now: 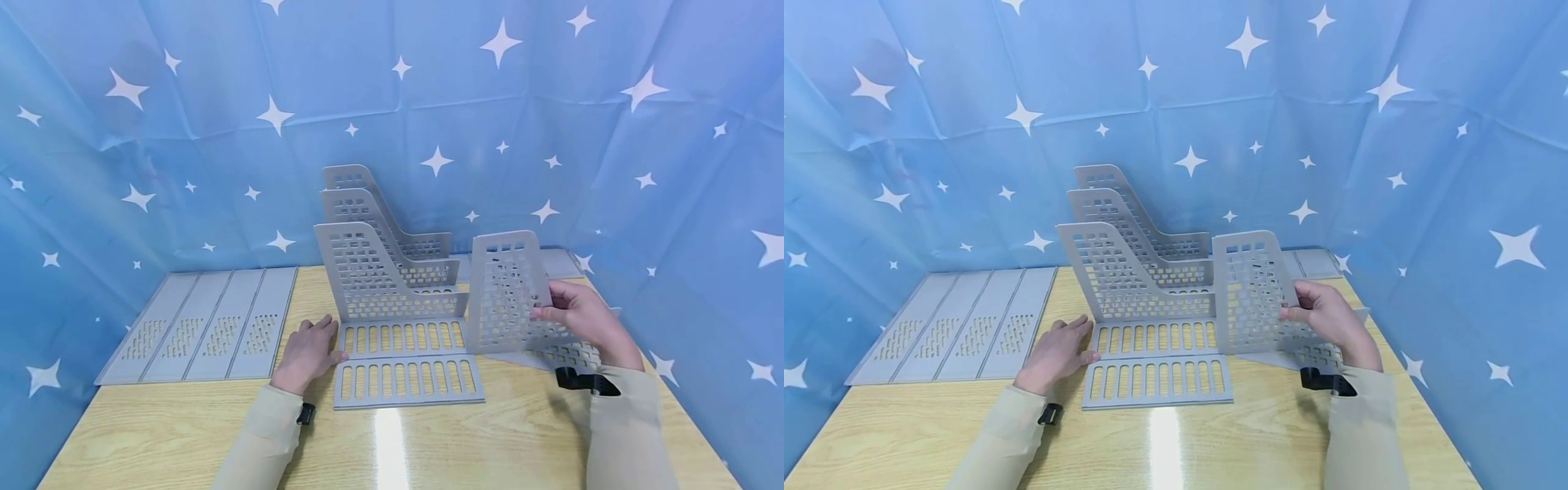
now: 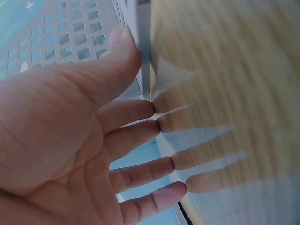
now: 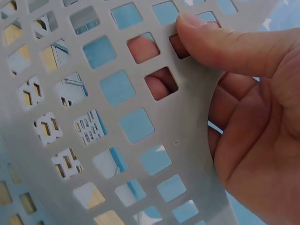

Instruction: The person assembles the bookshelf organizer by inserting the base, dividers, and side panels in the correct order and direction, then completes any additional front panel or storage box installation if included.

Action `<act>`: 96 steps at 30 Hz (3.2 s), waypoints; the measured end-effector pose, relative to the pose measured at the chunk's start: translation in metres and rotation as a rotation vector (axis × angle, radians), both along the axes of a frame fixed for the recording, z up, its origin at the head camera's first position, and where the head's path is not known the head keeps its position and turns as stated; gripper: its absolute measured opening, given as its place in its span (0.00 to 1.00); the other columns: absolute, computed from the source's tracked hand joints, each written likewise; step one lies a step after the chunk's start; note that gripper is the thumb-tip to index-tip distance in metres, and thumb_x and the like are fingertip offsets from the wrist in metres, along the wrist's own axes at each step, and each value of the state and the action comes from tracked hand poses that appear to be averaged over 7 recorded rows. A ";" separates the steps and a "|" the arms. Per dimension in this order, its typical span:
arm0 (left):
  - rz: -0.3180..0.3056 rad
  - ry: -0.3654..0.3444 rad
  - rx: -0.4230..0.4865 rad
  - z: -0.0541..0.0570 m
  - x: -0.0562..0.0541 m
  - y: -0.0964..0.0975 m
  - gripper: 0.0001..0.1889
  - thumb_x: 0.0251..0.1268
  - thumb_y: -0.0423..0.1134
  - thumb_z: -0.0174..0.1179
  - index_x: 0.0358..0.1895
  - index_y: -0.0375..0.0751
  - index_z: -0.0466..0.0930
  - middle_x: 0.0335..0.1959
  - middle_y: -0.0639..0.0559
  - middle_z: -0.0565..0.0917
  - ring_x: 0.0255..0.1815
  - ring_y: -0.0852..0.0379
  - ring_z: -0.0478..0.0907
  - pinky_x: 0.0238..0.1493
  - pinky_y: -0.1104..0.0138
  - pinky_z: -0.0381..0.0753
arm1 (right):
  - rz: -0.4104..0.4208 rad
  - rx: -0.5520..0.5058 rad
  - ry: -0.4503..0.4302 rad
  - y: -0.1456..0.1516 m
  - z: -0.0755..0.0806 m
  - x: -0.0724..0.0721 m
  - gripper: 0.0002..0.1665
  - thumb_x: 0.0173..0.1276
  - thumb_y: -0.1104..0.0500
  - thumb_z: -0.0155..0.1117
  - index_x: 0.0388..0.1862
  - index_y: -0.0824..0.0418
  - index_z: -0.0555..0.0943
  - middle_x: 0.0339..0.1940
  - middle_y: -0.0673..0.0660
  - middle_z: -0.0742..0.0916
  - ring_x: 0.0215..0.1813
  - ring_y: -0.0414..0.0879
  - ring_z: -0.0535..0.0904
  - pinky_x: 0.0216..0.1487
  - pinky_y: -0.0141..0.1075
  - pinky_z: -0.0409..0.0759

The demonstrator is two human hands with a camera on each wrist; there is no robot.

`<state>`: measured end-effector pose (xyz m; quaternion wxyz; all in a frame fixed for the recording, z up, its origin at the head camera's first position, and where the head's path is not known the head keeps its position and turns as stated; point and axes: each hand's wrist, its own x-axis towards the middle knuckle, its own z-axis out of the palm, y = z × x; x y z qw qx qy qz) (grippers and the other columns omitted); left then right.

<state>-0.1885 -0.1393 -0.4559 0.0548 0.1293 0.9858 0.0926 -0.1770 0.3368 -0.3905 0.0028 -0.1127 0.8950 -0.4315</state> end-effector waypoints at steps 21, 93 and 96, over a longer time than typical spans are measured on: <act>-0.051 -0.148 0.151 0.007 0.031 -0.017 0.54 0.41 0.47 0.84 0.75 0.33 0.69 0.78 0.38 0.67 0.76 0.29 0.62 0.73 0.36 0.63 | 0.076 -0.004 0.018 -0.021 -0.004 0.007 0.11 0.73 0.64 0.67 0.49 0.68 0.89 0.45 0.63 0.92 0.42 0.36 0.88 0.42 0.34 0.85; -0.082 -0.072 0.096 0.008 0.024 -0.004 0.56 0.38 0.56 0.84 0.76 0.41 0.70 0.76 0.36 0.69 0.73 0.27 0.66 0.64 0.31 0.70 | 0.392 0.013 0.018 -0.099 -0.040 -0.018 0.16 0.75 0.62 0.64 0.24 0.63 0.82 0.24 0.53 0.78 0.24 0.37 0.64 0.30 0.33 0.67; -0.086 -0.054 0.096 0.008 0.024 -0.005 0.56 0.36 0.55 0.84 0.75 0.42 0.71 0.77 0.39 0.69 0.72 0.27 0.68 0.63 0.33 0.72 | 0.395 0.006 0.035 -0.102 -0.040 -0.018 0.14 0.76 0.63 0.64 0.27 0.61 0.86 0.24 0.56 0.79 0.25 0.36 0.64 0.30 0.34 0.67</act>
